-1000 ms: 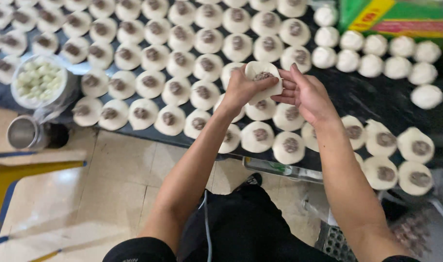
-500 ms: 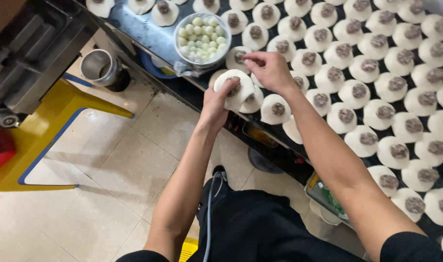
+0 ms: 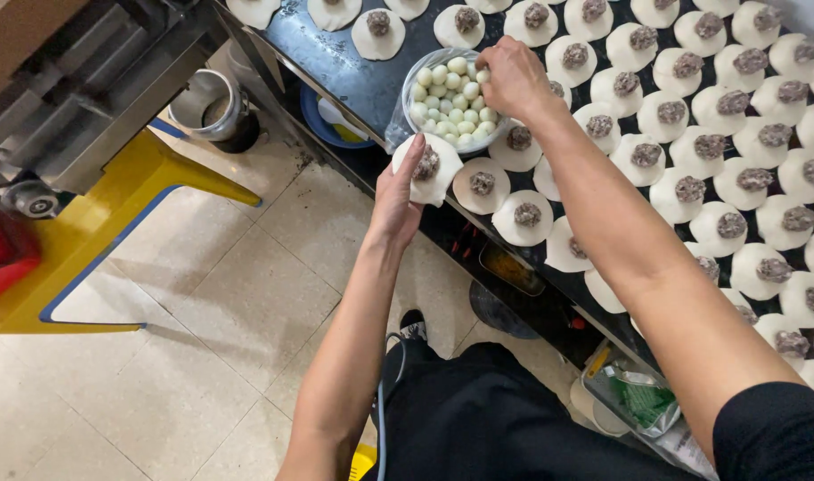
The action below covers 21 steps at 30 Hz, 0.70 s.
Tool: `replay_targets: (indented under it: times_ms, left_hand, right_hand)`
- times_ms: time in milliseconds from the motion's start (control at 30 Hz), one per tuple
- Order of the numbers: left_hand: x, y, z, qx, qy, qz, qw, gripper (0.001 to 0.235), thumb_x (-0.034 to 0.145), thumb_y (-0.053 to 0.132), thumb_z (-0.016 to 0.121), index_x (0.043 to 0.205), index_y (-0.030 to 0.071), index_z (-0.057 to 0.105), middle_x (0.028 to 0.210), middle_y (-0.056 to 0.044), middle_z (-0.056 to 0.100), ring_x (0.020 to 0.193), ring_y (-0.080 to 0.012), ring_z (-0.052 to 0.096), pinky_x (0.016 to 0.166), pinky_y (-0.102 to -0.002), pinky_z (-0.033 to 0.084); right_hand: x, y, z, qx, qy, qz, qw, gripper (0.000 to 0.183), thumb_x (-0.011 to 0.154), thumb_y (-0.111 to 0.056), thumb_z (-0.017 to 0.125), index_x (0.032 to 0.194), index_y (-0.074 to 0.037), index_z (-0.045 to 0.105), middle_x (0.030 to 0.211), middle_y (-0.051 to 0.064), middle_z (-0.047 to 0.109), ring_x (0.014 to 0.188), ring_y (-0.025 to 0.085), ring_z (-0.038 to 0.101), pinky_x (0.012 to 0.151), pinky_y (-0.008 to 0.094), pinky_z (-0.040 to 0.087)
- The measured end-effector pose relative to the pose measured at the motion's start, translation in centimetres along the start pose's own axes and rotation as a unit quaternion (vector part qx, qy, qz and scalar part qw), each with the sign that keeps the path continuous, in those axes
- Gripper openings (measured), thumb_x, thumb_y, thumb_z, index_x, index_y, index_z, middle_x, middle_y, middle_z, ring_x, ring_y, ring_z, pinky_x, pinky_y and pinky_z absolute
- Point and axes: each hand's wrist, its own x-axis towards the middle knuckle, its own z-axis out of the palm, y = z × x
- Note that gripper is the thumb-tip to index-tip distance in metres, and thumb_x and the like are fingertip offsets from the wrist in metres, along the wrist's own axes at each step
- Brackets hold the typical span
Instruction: The person repeatedly picks up a round dough wrapper with a meatball on top, adds a small white ball from a nearby container, and folds the dough to enclose the fillings. The finished buns are placed on a large tray alongside many others.
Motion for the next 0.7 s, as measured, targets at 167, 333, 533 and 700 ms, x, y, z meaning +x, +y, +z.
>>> replay_targets:
  times_ms: [167,333,533,700]
  left_hand:
    - [2.9,-1.7,0.2,-0.055,-0.038,0.006,0.998,0.051,0.098,0.031,0.069,0.136,-0.001,0.059,0.126,-0.010,0.068,0.114,-0.0194,0.067,0.099,-0.036,0.055]
    - [3.6,-2.6,-0.2,-0.081,-0.026,-0.007,0.996,0.050,0.098,0.029,0.065,0.139,0.000,0.056,0.128,-0.010,0.067,0.115,-0.0214,0.066,0.100,-0.038,0.055]
    - [3.6,-2.4,-0.1,-0.084,-0.038,-0.009,0.996,0.052,0.100,0.030,0.063,0.141,-0.001,0.053,0.130,-0.012,0.066,0.118,-0.0224,0.066,0.102,-0.039,0.055]
    - [3.7,-2.6,-0.4,-0.099,-0.043,-0.029,0.994,0.051,0.101,0.034,0.062,0.138,-0.002,0.055,0.128,-0.013,0.067,0.117,-0.0235,0.067,0.100,-0.040,0.056]
  right_hand:
    - [-0.9,0.3,-2.0,0.039,-0.056,0.039,0.997,0.033,0.078,-0.017,0.084,0.107,-0.004,0.076,0.113,0.019,0.067,0.104,0.036,0.067,0.094,0.045,0.054]
    - [-2.3,-0.6,-3.2,0.040,-0.050,0.031,0.997,0.028,0.083,-0.018,0.082,0.106,-0.004,0.076,0.112,0.018,0.067,0.103,0.036,0.067,0.094,0.045,0.054]
    - [-3.1,-1.7,-3.7,0.025,-0.073,0.023,0.997,0.037,0.083,-0.019,0.079,0.119,-0.007,0.076,0.111,0.016,0.068,0.102,0.034,0.067,0.090,0.046,0.054]
    - [-4.1,-1.8,-3.3,0.128,-0.020,0.016,0.991,0.026,0.099,-0.022,0.071,0.122,-0.009,0.076,0.115,0.013,0.070,0.097,0.027,0.071,0.091,0.040,0.057]
